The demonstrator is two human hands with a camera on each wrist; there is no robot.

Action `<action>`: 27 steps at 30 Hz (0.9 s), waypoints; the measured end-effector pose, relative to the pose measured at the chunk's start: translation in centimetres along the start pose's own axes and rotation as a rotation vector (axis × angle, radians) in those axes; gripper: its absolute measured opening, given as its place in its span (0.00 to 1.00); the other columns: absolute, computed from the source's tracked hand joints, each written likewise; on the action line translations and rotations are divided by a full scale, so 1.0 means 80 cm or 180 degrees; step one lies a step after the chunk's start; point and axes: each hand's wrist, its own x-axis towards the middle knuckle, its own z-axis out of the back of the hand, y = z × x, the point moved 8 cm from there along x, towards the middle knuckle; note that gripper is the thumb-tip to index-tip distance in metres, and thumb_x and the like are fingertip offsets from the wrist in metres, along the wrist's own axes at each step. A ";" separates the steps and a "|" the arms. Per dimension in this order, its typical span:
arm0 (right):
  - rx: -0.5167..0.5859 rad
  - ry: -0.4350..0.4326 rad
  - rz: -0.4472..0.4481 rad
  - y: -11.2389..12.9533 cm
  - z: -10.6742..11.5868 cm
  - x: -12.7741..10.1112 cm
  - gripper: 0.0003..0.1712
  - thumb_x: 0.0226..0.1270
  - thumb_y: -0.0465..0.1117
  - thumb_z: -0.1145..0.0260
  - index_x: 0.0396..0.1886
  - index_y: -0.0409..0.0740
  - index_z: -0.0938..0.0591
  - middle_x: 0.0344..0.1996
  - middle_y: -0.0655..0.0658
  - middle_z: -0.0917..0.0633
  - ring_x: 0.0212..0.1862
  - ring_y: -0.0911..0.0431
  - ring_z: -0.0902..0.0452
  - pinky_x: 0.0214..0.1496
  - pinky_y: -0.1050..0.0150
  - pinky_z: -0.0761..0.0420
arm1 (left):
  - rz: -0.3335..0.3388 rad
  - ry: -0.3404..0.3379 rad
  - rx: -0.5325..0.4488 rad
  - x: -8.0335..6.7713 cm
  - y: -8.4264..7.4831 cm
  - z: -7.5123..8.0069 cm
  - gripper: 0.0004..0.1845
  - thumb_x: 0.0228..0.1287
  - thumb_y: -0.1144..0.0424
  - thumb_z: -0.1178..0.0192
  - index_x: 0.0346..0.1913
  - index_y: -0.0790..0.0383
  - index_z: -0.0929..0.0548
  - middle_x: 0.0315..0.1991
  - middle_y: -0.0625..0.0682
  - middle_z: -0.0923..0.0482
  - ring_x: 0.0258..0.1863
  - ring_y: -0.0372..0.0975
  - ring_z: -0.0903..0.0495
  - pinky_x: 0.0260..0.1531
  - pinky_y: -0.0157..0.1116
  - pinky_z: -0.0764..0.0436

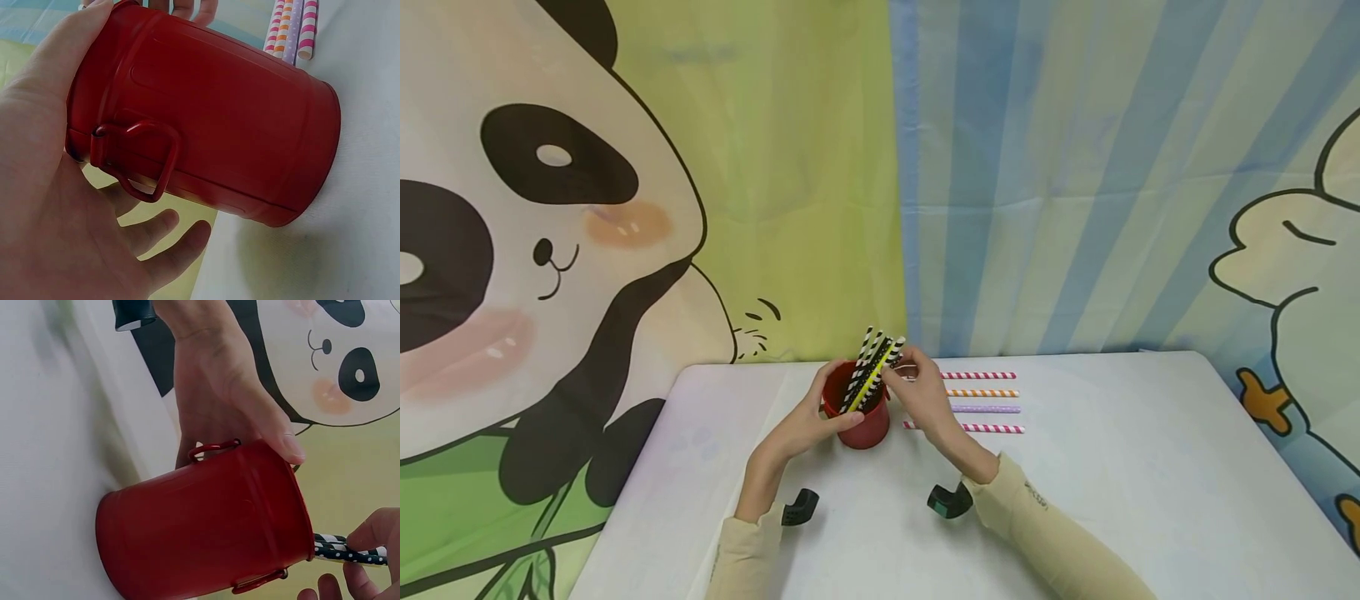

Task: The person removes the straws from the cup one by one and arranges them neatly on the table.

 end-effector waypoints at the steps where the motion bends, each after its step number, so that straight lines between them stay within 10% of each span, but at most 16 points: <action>1: 0.0004 -0.0009 0.0004 0.001 0.001 0.000 0.15 0.67 0.39 0.32 0.50 0.38 0.20 0.48 0.38 0.16 0.53 0.45 0.19 0.46 0.64 0.22 | -0.0006 0.0002 -0.0001 0.000 0.000 0.000 0.50 0.59 0.48 0.28 0.77 0.35 0.50 0.74 0.44 0.41 0.76 0.46 0.41 0.72 0.59 0.39; 27: 0.0187 -0.0008 0.0039 0.038 0.047 0.008 0.12 0.69 0.44 0.34 0.46 0.44 0.23 0.51 0.44 0.19 0.56 0.51 0.21 0.53 0.57 0.24 | 0.0095 -0.0003 -0.0025 -0.001 0.000 0.000 0.49 0.60 0.51 0.28 0.76 0.30 0.51 0.75 0.47 0.42 0.74 0.49 0.40 0.70 0.59 0.37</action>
